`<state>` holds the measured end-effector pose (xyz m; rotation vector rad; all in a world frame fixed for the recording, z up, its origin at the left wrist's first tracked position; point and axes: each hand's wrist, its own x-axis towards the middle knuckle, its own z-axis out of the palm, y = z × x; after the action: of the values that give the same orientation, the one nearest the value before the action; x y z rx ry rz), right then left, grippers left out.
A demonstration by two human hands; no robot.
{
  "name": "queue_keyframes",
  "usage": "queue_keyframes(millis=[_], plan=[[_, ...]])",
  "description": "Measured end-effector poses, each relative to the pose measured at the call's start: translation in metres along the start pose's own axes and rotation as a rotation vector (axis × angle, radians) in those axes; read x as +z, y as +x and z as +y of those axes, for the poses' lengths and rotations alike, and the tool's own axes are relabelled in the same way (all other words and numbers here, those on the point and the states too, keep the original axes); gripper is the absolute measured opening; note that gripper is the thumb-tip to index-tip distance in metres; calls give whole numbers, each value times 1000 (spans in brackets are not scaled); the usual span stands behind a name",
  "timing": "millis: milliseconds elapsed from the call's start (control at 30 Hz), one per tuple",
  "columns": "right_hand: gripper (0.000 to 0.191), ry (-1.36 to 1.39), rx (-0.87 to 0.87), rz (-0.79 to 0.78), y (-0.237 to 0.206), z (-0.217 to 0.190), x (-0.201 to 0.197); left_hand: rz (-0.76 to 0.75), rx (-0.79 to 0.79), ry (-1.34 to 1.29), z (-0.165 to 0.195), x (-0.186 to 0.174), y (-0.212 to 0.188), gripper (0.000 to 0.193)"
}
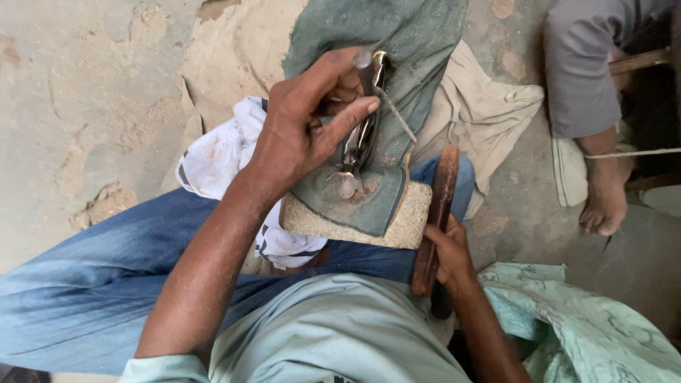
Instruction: The person uses a hammer and chisel to shape a small metal object secured on a padded block. They repeatedly strike the chisel to refine the object's edges and surface, occasionally repositioning the item and wiping away debris.
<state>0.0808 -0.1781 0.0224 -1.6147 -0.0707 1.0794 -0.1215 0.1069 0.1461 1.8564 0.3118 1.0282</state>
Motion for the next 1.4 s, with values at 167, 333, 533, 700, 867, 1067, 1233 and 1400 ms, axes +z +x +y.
queue_keyframes(millis=[167, 333, 533, 700, 867, 1067, 1233, 1400], plan=[[49, -65, -419, 82, -30, -77, 17, 3, 157, 130, 1, -2, -3, 50], [39, -624, -882, -247, -69, -192, 33, 7, 136, 123, 2, -3, -3, 49], [26, -1298, -1069, -74, -122, -263, 67, 50, 260, 225, 3, -5, -7, 38], [21, -1770, -990, -23, -142, -284, 102, 23, 259, 304, 6, -3, -12, 38], [23, -1959, -1112, 7, -143, -289, 114, 98, 246, 307, 4, 2, -14, 39], [19, -1986, -1150, 19, -145, -290, 113, 157, 242, 204, 5, 9, -14, 36], [25, -1666, -865, 1, -146, -285, 109, 119, 212, 157, 7, 3, -15, 39], [33, -1767, -1088, -25, -147, -282, 98, 96, 268, 209, 6, 0, -11, 36]])
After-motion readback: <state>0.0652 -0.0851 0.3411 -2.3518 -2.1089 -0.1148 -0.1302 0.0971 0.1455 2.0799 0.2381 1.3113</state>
